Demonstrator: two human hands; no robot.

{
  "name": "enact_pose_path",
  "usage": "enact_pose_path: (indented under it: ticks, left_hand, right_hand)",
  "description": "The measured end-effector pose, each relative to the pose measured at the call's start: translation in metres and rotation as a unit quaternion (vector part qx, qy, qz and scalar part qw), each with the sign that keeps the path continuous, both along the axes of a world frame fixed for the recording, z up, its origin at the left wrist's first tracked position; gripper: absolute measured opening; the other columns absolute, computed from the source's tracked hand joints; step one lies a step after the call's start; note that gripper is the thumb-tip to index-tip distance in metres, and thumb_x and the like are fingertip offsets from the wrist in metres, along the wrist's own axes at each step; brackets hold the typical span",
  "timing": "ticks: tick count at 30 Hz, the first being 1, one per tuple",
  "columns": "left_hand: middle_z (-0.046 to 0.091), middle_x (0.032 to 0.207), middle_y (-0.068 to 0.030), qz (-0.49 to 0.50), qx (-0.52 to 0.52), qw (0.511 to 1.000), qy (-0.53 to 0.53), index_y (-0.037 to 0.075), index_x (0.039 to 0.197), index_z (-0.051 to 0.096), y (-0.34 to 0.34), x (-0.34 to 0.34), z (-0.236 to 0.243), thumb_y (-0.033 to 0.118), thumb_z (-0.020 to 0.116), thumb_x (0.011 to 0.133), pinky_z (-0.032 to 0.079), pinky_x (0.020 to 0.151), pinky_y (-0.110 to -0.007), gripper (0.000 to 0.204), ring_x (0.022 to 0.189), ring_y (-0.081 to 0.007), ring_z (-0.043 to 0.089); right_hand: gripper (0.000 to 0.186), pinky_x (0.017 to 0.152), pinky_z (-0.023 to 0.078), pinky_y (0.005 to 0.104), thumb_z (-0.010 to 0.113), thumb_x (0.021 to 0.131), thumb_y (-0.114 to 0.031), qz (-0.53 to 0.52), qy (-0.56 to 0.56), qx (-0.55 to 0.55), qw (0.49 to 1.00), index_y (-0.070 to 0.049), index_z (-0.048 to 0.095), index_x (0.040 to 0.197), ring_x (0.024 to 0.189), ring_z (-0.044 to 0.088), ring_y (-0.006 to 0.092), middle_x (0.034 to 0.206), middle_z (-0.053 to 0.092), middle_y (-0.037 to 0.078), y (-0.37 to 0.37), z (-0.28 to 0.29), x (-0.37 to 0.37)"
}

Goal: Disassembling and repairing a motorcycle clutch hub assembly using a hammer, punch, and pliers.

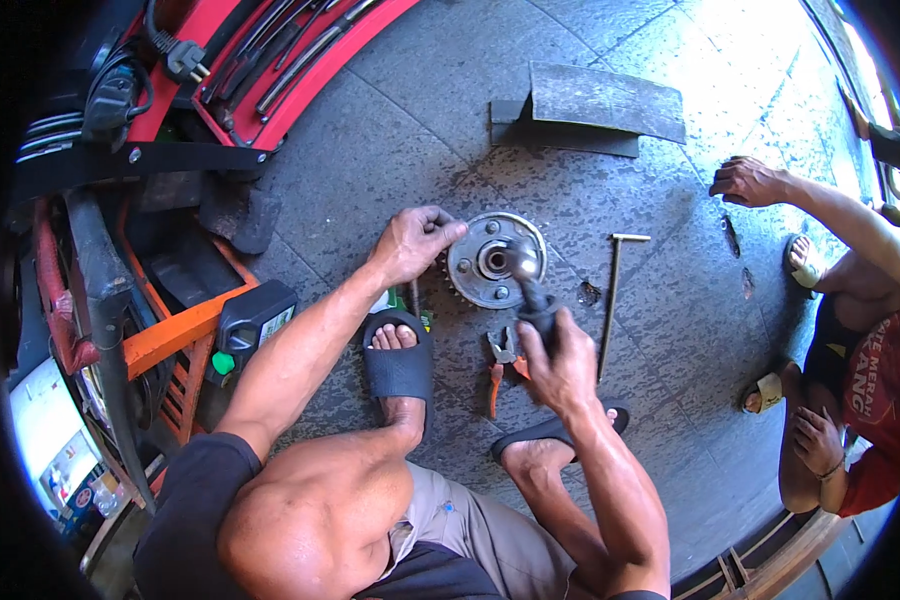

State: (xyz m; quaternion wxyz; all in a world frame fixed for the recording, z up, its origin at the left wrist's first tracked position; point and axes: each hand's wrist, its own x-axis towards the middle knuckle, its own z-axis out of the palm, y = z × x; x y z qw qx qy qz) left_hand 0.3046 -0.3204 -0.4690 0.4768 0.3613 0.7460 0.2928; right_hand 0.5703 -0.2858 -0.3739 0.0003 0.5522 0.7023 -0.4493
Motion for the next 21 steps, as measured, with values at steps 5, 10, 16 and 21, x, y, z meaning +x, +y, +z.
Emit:
enact_pose_path:
  ticks: [5, 10, 16, 21]
  left_hand:
    - [0.073, 0.083, -0.0163, 0.111, -0.023, 0.987, 0.113, 0.004, 0.1, 0.074, -0.024, -0.044, -0.001, 0.034, 0.066, 0.095, 0.054, 0.072, -0.041, 0.031, 0.076, -0.03, 0.072]
    - [0.072, 0.084, -0.0201, 0.143, 0.013, 0.98, 0.137, 0.003, 0.095, 0.073, -0.063, -0.056, -0.007, 0.035, 0.061, 0.098, 0.051, 0.07, -0.047, 0.034, 0.076, -0.0366, 0.07]
    - [0.068, 0.071, -0.0127, 0.099, -0.016, 0.965, 0.242, 0.005, 0.102, 0.074, -0.07, -0.039, 0.005, 0.027, 0.066, 0.096, 0.051, 0.065, -0.042, 0.024, 0.064, -0.0265, 0.064]
    - [0.066, 0.065, -0.0135, 0.148, 0.021, 0.961, 0.232, 0.002, 0.085, 0.071, -0.07, -0.04, 0.014, 0.032, 0.067, 0.097, 0.049, 0.061, -0.042, 0.033, 0.061, -0.0283, 0.065]
  right_hand:
    - [0.028, 0.071, 0.052, 0.043, 0.07, 0.093, -0.021, -0.101, -0.001, 0.126, 0.987, 0.0, 0.059, 0.108, 0.074, 0.066, 0.0308, 0.086, 0.067, 0.019, -0.003, -0.027, 0.082]
    - [0.036, 0.082, 0.051, 0.0499, 0.07, 0.092, -0.02, -0.094, -0.196, 0.226, 0.95, -0.002, 0.058, 0.121, 0.095, 0.066, 0.0408, 0.104, 0.065, 0.024, 0.032, -0.059, 0.139]
    - [0.043, 0.097, 0.047, 0.0499, 0.069, 0.089, -0.016, 0.0, -0.226, 0.369, 0.901, -0.003, 0.059, 0.128, 0.111, 0.061, 0.0434, 0.121, 0.061, 0.027, 0.045, -0.064, 0.154]
    - [0.017, 0.084, 0.052, 0.0522, 0.069, 0.093, -0.026, 0.001, -0.169, 0.121, 0.978, -0.009, 0.067, 0.093, 0.083, 0.069, 0.0419, 0.088, 0.072, 0.02, 0.041, -0.035, 0.107]
